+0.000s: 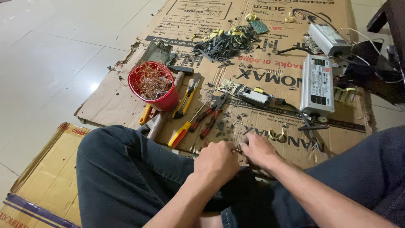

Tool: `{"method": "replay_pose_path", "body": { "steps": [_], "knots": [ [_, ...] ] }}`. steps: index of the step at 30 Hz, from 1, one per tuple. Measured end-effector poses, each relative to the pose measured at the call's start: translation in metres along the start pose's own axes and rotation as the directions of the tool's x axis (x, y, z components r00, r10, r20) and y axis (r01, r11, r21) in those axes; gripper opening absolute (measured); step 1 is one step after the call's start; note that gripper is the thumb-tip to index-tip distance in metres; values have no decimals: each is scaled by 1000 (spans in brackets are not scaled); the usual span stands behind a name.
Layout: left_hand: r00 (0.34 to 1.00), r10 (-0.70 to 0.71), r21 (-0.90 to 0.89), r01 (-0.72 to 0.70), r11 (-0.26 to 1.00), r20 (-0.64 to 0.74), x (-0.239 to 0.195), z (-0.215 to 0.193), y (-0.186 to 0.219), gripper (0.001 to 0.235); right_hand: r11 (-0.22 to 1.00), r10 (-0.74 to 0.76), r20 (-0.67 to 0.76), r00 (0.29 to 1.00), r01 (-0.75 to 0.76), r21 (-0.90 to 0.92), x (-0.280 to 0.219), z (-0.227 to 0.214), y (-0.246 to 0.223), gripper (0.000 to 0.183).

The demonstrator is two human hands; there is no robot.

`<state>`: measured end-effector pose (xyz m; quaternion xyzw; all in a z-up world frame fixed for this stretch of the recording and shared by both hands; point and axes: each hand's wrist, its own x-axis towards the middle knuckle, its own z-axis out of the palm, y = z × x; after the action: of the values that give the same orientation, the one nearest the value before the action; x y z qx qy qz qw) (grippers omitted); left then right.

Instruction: The person sits on the floor and uses pliers to strip wires and remove components from a small electronic device. They separate the parts and place them on the cardboard surface.

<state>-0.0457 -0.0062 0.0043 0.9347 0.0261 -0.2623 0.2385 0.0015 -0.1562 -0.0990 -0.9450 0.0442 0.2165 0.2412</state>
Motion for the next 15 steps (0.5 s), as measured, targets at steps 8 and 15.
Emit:
{"method": "replay_pose_path", "body": {
  "steps": [8,15],
  "knots": [
    [1000,8,56,-9,998,22,6,2,0,34,993,-90,-39,995,87,-81,5,12,5,38],
    [1000,22,114,-21,993,-9,20,3,4,32,997,-63,-64,996,61,-40,38,37,30,38]
  ]
}}
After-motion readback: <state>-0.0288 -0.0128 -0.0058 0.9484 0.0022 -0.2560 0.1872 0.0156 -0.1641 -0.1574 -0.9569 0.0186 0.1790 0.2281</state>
